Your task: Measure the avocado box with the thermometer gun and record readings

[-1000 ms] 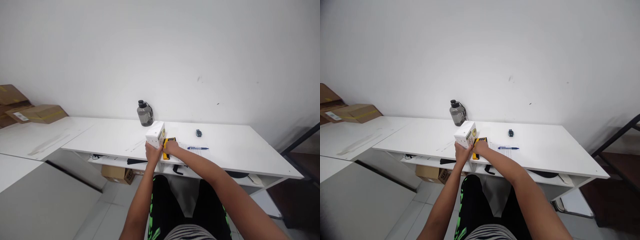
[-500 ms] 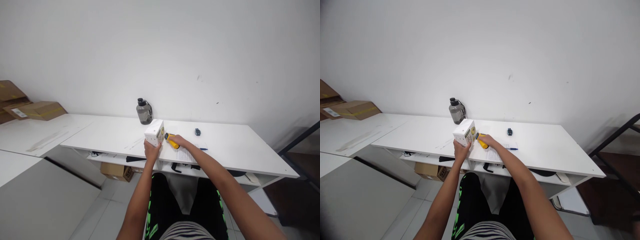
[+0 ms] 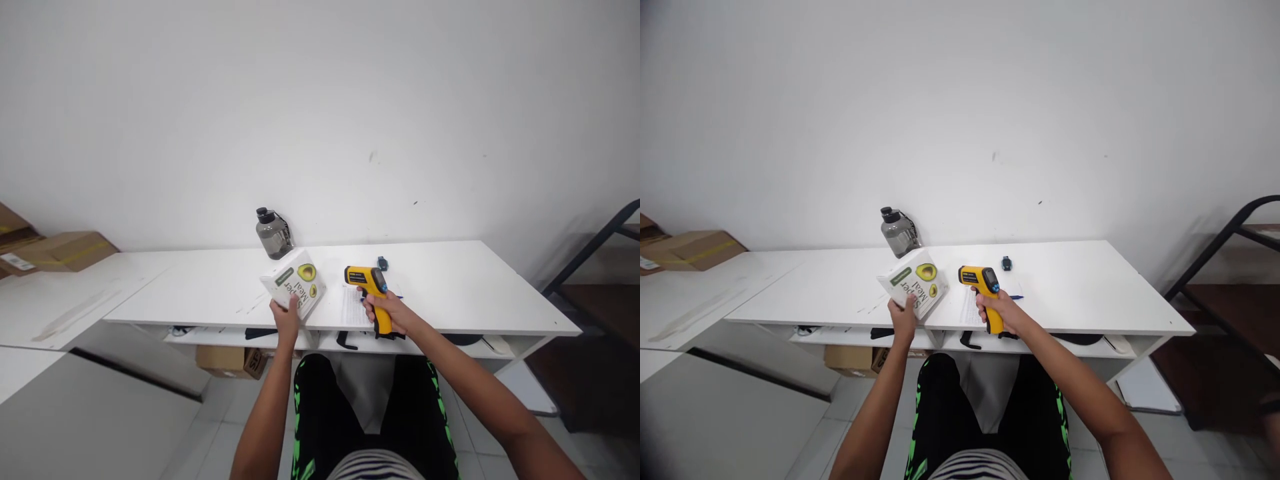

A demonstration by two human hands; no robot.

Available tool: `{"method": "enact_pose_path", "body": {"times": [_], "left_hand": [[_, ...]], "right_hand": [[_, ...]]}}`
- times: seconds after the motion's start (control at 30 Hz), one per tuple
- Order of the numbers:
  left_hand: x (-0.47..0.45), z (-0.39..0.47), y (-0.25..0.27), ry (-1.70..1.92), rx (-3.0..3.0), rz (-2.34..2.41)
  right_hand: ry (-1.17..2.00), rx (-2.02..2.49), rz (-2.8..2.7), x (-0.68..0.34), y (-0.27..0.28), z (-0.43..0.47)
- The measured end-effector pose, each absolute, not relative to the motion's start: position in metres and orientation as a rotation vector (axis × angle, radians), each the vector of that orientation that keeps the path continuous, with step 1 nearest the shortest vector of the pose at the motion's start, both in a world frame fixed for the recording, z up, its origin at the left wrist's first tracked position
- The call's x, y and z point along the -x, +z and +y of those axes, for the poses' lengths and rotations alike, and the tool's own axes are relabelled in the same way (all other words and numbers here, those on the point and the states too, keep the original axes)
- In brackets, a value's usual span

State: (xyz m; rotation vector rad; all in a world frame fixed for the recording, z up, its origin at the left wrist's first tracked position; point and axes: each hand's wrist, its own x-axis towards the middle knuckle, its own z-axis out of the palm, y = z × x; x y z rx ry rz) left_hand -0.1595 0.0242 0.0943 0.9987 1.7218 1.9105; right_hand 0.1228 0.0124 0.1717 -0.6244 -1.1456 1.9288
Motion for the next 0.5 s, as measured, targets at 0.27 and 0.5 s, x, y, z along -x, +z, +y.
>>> {"method": "enact_pose_path", "body": {"times": [0.27,0.5], "left_hand": [[0.127,-0.034,0.140,1.799,-1.255,1.542],[0.108,-0.061,0.173,1.798,-1.187,1.469]], "right_hand": [[1.380,1.094,-1.630,-0.131,0.201,-0.019],[1.124,1.190,-1.832,-0.132,0.206,-0.048]]}}
